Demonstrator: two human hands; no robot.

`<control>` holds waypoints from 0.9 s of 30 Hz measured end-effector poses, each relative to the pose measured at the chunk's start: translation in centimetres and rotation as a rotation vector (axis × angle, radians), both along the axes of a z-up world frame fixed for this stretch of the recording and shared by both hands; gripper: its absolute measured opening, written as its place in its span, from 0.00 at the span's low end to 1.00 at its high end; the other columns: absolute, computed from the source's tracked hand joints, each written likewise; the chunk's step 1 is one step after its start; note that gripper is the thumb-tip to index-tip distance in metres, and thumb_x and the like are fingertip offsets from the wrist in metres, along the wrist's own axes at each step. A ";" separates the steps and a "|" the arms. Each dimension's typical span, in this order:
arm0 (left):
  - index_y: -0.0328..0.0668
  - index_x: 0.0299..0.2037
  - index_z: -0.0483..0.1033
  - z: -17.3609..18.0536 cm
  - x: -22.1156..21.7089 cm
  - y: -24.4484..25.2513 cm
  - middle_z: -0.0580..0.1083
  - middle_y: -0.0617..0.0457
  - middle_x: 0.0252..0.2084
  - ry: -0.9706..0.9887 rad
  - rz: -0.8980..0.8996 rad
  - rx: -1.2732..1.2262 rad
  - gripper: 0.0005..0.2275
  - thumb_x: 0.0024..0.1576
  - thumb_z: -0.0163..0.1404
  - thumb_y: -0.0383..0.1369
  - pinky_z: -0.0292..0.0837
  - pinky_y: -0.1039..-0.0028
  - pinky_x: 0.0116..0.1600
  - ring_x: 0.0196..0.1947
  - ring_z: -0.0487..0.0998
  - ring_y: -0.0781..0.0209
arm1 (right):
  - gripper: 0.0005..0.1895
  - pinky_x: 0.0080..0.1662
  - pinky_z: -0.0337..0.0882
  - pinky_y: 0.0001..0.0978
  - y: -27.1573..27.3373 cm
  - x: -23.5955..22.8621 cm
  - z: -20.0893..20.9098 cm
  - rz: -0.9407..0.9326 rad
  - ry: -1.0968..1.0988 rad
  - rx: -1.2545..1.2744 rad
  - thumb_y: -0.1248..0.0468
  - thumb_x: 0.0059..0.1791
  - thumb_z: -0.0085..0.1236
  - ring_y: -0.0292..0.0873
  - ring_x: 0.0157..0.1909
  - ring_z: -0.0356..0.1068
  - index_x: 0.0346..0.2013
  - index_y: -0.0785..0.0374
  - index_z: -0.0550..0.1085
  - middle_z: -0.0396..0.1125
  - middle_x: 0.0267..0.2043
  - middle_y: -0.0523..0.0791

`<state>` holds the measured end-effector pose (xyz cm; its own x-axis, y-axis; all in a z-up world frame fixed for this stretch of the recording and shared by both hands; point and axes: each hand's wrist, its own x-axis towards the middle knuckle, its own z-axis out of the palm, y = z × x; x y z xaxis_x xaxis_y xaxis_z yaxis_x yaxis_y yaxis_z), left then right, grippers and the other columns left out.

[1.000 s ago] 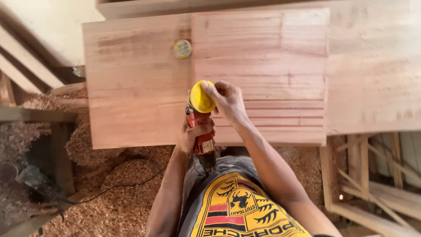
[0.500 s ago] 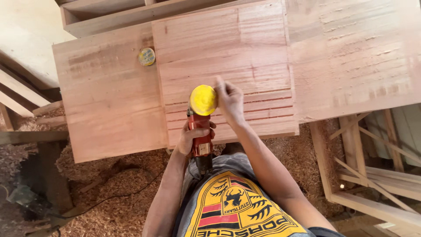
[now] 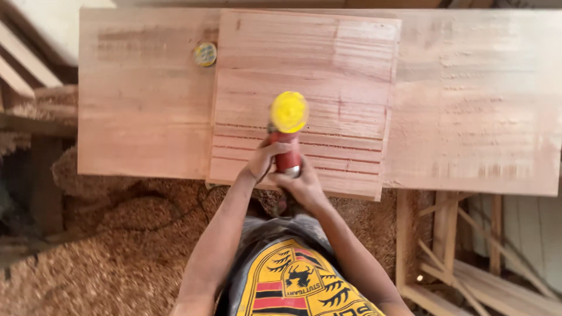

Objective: The person sands a wooden panel using a power sander, moves the panel aside, and then replaces the sanding disc on the tool by hand.

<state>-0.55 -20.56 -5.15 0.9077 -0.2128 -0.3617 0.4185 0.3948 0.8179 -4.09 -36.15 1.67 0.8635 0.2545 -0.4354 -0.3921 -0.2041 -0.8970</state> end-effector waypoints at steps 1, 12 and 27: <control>0.34 0.62 0.70 -0.3 0.0 -0.1 0.74 0.41 0.58 0.036 -0.047 0.100 0.29 0.52 0.57 0.42 0.67 0.63 0.64 0.59 0.74 0.50 | 0.32 0.41 0.75 0.32 -0.5 0.5 -0.1 -0.009 0.024 -0.012 0.59 0.39 0.71 0.37 0.37 0.71 0.53 0.66 0.70 0.72 0.39 0.45; 0.42 0.62 0.73 -7.2 -18.3 6.4 0.72 0.47 0.64 0.340 0.036 0.729 0.28 0.57 0.49 0.52 0.64 0.63 0.66 0.65 0.71 0.52 | 0.35 0.30 0.73 0.30 -3.7 7.6 -10.4 -0.038 -0.151 -0.357 0.59 0.36 0.75 0.38 0.30 0.70 0.50 0.69 0.67 0.70 0.35 0.46; 0.48 0.49 0.83 -16.0 -44.6 9.9 0.80 0.42 0.52 1.000 0.152 0.921 0.22 0.55 0.49 0.52 0.74 0.63 0.59 0.54 0.80 0.47 | 0.50 0.50 0.70 0.57 -6.1 6.5 -16.5 0.168 -0.576 -0.993 0.41 0.38 0.72 0.62 0.54 0.69 0.66 0.65 0.65 0.67 0.55 0.59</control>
<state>-45.13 -10.68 -21.19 0.1702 0.5367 -0.8264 0.9825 -0.0285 0.1839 2.37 -42.25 -14.81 0.9865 0.1519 -0.0613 0.1213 -0.9291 -0.3494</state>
